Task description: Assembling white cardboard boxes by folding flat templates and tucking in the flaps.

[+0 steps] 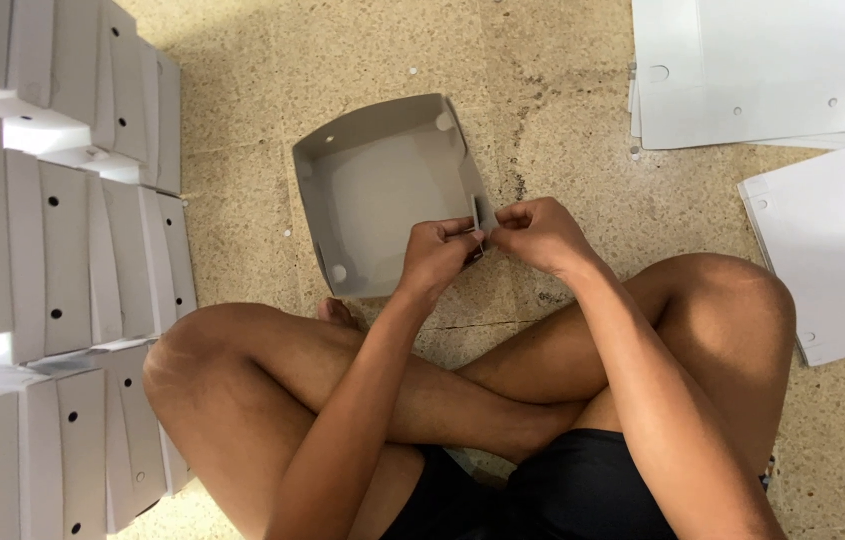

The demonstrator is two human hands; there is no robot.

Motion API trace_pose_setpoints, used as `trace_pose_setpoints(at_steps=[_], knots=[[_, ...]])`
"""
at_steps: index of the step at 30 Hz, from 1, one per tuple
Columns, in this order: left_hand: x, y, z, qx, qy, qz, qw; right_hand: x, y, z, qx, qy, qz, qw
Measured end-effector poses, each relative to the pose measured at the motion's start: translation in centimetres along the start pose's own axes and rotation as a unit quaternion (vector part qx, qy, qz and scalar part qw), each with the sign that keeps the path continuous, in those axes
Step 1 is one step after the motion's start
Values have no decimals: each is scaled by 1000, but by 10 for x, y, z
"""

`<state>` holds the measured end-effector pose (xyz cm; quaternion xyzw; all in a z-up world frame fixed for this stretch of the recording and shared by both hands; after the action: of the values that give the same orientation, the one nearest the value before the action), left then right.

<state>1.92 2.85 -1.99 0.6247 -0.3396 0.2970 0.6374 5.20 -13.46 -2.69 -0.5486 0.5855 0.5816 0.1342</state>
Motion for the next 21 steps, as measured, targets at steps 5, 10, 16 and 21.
trace_pose_setpoints(at_steps=[5,10,16,21], knots=[[2,-3,-3,16,38,11,999,-12,-7,-6,48,-51,-29,997],[3,-2,-9,57,85,13,995,-15,-12,-3,49,-85,-52,994],[-8,-7,-11,57,93,9,994,-12,-15,0,51,-93,-71,992],[-13,-11,-14,60,82,51,993,-13,-12,-3,56,-139,-92,984]])
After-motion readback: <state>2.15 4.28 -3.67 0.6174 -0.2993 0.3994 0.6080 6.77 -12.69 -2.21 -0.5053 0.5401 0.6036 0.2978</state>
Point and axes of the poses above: each hand's wrist, its own y-axis away from the middle knuckle, its own z-axis out of the palm, x = y × z, the point moved 7 cm from there along -y, towards the middle knuckle, and after that the axes turned 5 degrees about -x, right-handed, at the moved point
